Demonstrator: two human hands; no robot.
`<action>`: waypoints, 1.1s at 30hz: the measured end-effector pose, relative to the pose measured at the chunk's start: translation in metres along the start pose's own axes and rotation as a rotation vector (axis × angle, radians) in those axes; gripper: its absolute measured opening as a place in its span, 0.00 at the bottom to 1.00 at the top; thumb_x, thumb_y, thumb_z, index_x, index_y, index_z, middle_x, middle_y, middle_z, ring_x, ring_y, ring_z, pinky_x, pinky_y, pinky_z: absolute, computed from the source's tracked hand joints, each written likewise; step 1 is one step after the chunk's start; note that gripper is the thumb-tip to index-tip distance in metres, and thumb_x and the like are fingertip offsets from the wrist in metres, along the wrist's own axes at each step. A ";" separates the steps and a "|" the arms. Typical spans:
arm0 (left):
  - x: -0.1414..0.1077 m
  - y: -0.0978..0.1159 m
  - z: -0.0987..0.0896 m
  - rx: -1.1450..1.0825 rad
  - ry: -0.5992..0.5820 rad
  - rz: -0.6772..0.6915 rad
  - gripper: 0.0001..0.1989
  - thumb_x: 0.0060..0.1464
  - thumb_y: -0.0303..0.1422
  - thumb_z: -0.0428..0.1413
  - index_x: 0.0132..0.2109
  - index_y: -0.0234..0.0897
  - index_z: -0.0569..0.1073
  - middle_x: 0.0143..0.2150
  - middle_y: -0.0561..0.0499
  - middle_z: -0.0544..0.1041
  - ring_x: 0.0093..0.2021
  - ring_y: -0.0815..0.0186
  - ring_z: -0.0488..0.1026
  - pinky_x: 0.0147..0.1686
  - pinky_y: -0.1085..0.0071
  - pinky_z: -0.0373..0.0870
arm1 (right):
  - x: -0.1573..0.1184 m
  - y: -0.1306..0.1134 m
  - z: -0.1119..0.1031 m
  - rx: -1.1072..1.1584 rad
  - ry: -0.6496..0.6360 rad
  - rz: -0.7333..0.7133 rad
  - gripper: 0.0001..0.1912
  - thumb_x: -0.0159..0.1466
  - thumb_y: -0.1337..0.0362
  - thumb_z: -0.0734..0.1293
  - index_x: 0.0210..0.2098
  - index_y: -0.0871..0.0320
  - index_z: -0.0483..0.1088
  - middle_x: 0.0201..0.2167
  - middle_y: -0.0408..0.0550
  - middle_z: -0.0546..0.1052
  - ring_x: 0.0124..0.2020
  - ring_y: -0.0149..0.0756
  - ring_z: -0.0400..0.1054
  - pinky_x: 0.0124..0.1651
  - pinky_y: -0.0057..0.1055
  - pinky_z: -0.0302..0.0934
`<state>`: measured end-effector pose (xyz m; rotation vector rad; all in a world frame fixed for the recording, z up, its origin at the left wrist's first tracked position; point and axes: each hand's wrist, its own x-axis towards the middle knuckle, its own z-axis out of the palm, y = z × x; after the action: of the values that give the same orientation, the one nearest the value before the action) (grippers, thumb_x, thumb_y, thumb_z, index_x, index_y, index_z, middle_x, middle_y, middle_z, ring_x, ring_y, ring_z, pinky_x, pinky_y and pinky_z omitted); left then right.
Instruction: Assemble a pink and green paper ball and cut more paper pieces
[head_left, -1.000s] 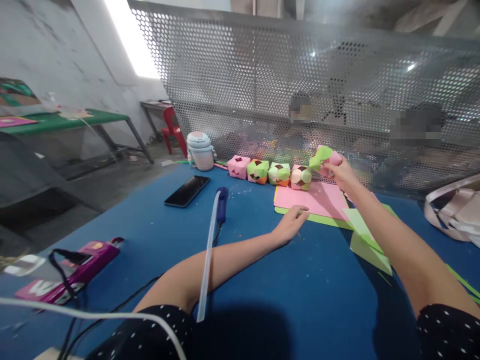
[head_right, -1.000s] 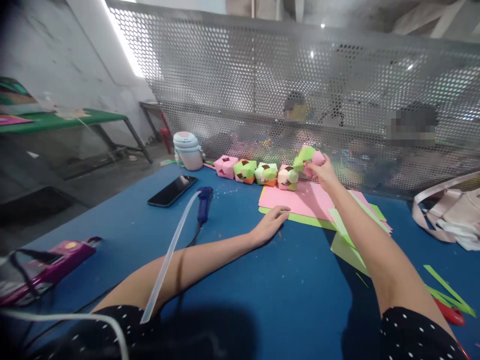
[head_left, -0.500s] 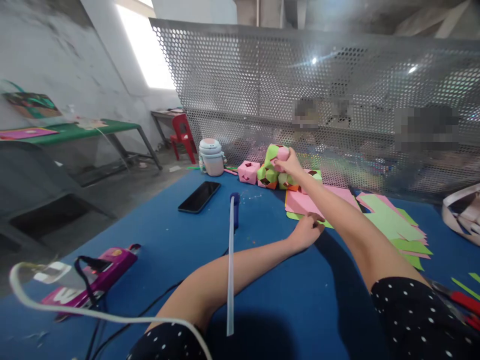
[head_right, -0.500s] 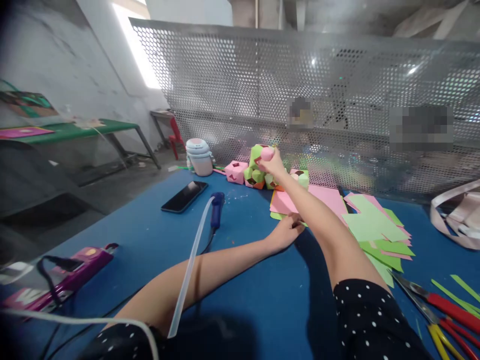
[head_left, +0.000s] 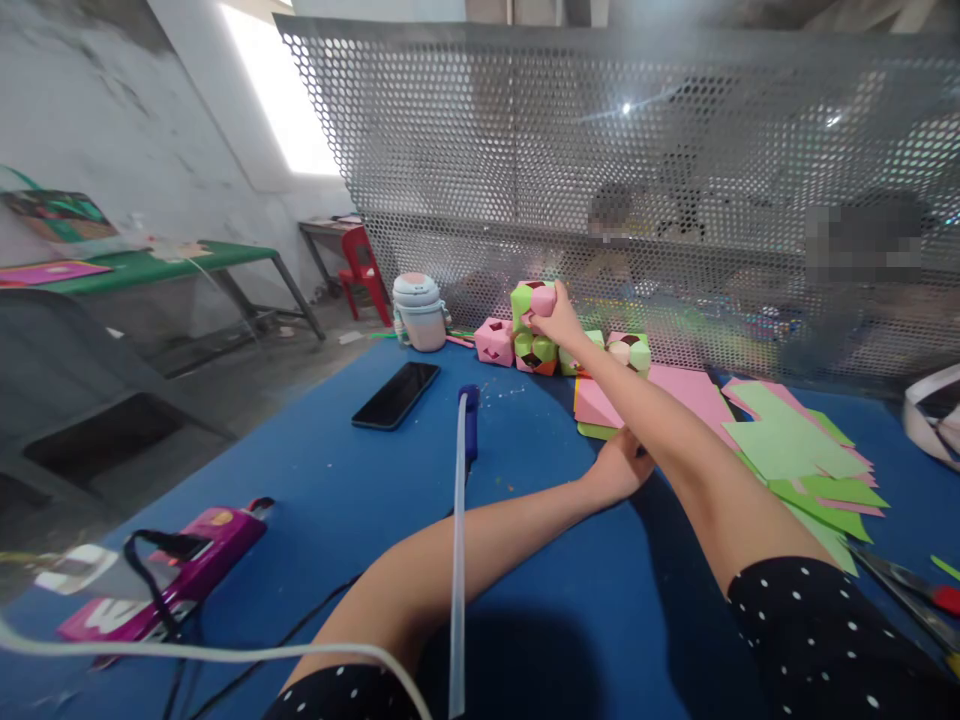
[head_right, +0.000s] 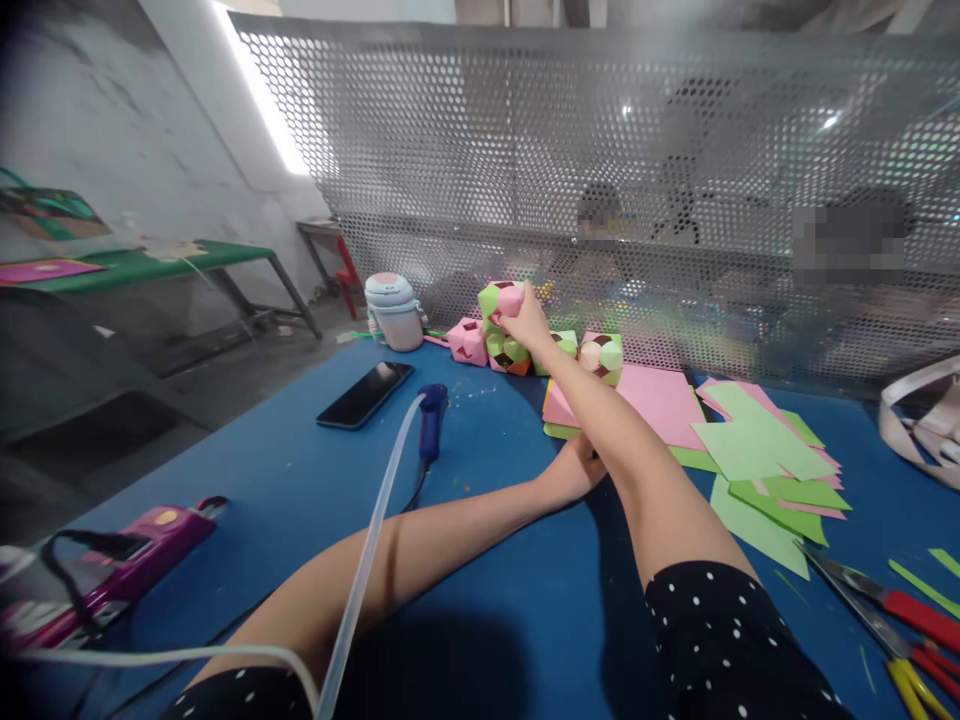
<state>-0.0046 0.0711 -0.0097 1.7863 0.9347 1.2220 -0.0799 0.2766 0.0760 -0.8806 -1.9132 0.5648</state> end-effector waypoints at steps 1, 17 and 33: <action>-0.001 0.002 -0.001 -0.007 0.000 0.004 0.21 0.57 0.23 0.53 0.57 0.35 0.68 0.59 0.41 0.72 0.60 0.53 0.68 0.61 0.57 0.67 | -0.001 0.003 -0.002 -0.005 -0.002 -0.002 0.55 0.52 0.61 0.74 0.70 0.62 0.41 0.69 0.61 0.55 0.68 0.51 0.52 0.69 0.46 0.45; -0.002 0.002 -0.001 -0.019 -0.010 0.015 0.20 0.56 0.22 0.53 0.55 0.33 0.70 0.58 0.40 0.74 0.60 0.53 0.69 0.60 0.56 0.67 | -0.003 0.005 -0.004 -0.064 0.000 -0.029 0.55 0.52 0.53 0.74 0.69 0.61 0.43 0.67 0.62 0.58 0.66 0.54 0.54 0.66 0.48 0.49; 0.003 -0.011 0.001 0.175 0.032 -0.083 0.10 0.53 0.23 0.53 0.42 0.33 0.75 0.42 0.45 0.76 0.43 0.62 0.74 0.48 0.64 0.71 | -0.048 -0.018 -0.108 -0.136 -0.023 -0.020 0.40 0.63 0.51 0.66 0.68 0.60 0.49 0.70 0.57 0.53 0.70 0.49 0.47 0.70 0.48 0.44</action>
<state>-0.0042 0.0782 -0.0188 1.8473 1.1535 1.1485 0.0250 0.2312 0.1121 -0.9434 -1.9972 0.4379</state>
